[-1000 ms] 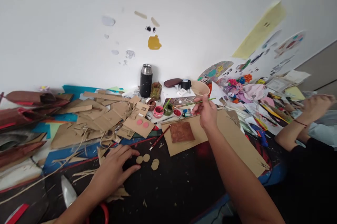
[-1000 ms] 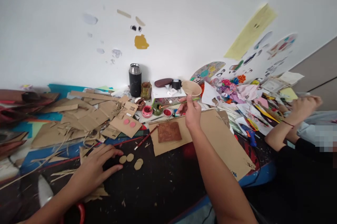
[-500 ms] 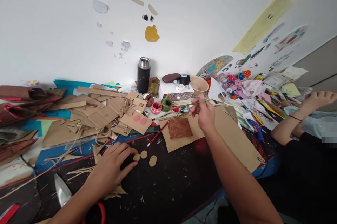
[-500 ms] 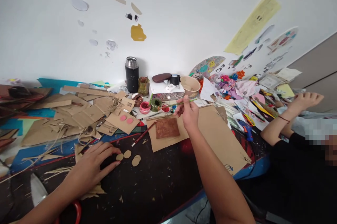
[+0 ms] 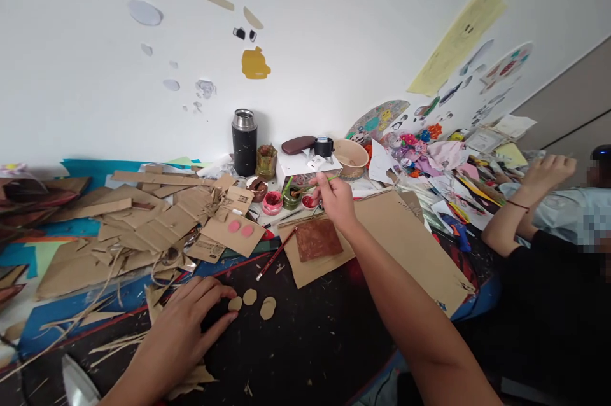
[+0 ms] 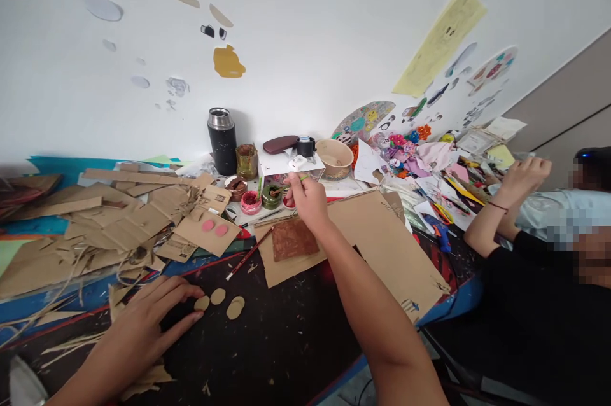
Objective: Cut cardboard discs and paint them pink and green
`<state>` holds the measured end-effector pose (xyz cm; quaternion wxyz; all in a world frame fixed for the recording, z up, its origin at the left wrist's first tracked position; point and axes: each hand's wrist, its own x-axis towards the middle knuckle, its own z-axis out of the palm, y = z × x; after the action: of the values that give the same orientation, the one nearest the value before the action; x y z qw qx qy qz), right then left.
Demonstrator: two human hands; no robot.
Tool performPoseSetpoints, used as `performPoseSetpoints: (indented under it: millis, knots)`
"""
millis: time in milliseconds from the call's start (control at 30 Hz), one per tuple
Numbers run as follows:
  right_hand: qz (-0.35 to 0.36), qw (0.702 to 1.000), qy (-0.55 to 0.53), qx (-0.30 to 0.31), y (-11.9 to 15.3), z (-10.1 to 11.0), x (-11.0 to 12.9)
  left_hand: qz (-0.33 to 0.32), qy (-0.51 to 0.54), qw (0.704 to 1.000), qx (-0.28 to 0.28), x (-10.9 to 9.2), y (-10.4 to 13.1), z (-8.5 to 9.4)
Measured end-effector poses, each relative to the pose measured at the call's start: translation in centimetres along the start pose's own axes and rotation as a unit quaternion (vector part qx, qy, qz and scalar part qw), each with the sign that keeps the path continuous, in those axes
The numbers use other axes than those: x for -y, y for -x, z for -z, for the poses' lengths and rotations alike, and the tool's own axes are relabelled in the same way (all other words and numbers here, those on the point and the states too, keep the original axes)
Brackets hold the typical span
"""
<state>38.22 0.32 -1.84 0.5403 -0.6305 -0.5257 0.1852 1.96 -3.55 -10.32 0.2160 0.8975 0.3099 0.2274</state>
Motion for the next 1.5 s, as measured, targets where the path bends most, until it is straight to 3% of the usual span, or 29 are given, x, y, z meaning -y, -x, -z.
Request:
performPoseSetpoints:
  millis: [333,533,700,1167,1500]
  knots:
    - [-0.005,0.998,0.048,0.05,-0.9,-1.6,-2.6,-0.01,-0.008,1.0,-0.012,0.1,0.0,0.1]
    - [0.022,0.997,0.071,0.026,-1.2,-1.5,-1.9,-0.01,-0.004,1.0,-0.014,-0.1,-0.2,0.3]
    - [0.014,0.995,0.084,0.059,-1.0,-1.6,-2.0,-0.017,-0.005,1.0,-0.023,-0.2,-0.4,0.3]
    - [0.055,0.988,0.137,0.033,-1.1,-1.6,-2.1,-0.023,-0.013,0.999,-0.027,0.0,-0.2,0.3]
    - [0.049,0.98,0.188,0.051,-1.0,-1.5,-2.1,-0.031,-0.016,0.999,-0.032,0.0,-0.2,0.2]
